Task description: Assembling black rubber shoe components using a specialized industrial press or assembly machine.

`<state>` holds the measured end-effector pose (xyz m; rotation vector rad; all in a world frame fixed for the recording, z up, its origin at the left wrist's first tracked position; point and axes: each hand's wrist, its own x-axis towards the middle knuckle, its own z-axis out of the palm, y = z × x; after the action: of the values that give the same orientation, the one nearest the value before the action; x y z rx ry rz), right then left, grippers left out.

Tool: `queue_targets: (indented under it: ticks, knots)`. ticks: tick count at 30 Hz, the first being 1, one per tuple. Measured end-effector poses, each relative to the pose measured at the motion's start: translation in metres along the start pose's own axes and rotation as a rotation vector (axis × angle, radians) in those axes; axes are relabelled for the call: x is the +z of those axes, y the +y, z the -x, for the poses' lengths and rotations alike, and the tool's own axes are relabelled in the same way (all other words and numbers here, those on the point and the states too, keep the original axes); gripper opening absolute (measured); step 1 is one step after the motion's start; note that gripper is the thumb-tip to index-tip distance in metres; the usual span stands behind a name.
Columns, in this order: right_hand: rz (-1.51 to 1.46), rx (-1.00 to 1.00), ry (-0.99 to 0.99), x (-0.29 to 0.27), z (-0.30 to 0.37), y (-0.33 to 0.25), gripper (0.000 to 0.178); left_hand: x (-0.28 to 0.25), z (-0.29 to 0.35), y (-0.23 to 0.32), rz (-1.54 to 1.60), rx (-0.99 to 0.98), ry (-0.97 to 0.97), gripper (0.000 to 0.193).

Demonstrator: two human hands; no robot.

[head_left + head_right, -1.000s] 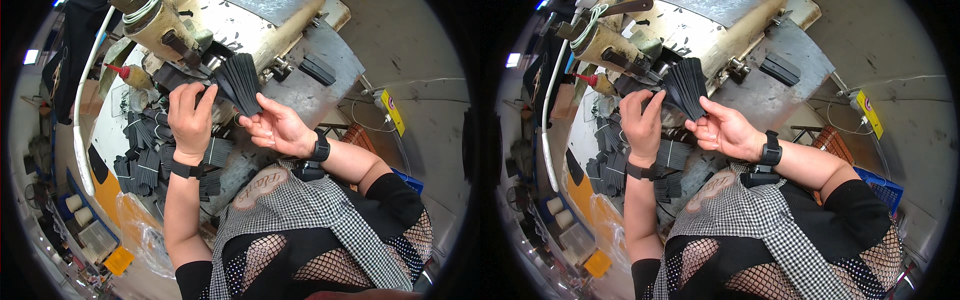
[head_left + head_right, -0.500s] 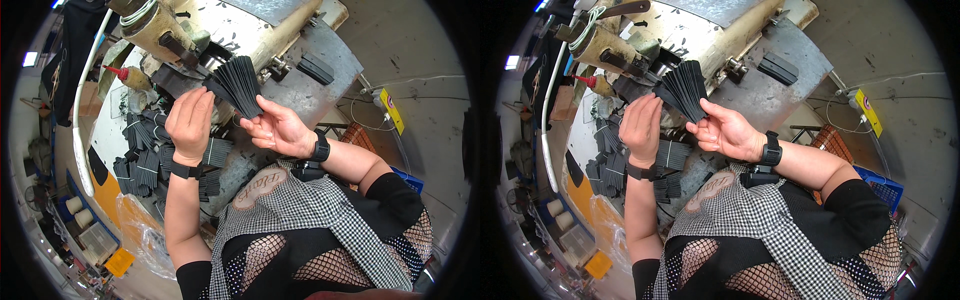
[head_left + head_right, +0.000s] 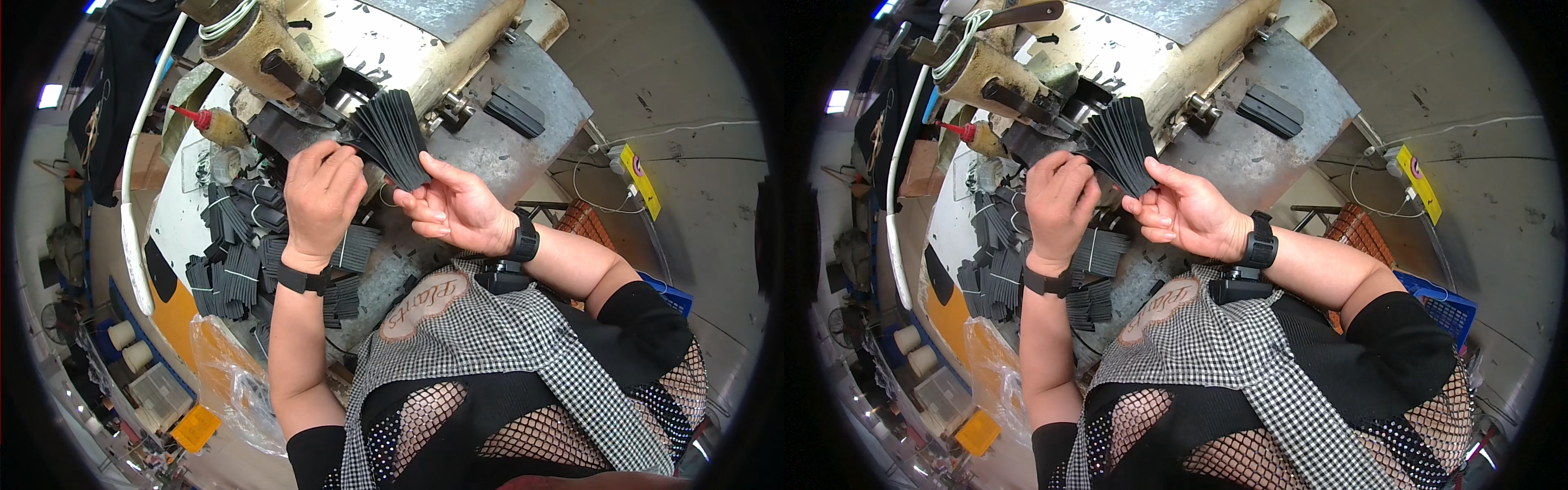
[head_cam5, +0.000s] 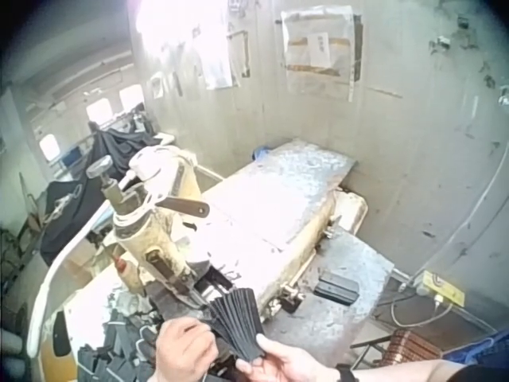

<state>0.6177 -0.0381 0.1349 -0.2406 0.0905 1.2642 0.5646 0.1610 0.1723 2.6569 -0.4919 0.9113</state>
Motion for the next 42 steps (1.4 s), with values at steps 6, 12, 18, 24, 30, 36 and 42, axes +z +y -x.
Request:
queue_targets:
  ticks: [6,12,18,24,30,36,42]
  knots:
    - [0.019,-0.018,0.039,0.003,0.001,-0.001,0.045,0.003,0.010,0.004,-0.041,-0.093,0.144,0.033]
    - [0.017,-0.002,0.057,0.001,0.001,0.000,0.045,0.005,0.013,0.000,-0.084,-0.032,0.128,0.029]
    - [0.003,-0.017,0.029,0.004,-0.002,0.000,0.043,0.005,0.008,0.000,-0.113,-0.039,0.140,0.029]
    - [0.047,-0.051,0.023,0.008,-0.003,-0.002,0.042,0.011,0.004,-0.004,-0.122,-0.031,0.132,0.030]
    - [0.102,-0.069,0.106,0.008,0.001,-0.002,0.047,0.014,0.009,-0.001,-0.113,-0.045,0.152,0.030]
    - [0.115,-0.093,0.080,0.007,-0.003,-0.003,0.042,0.012,0.000,0.000,-0.101,-0.088,0.139,0.025]
    - [0.326,-0.260,0.178,0.013,0.008,-0.011,0.037,0.005,0.002,0.034,0.547,-0.661,0.023,0.020]
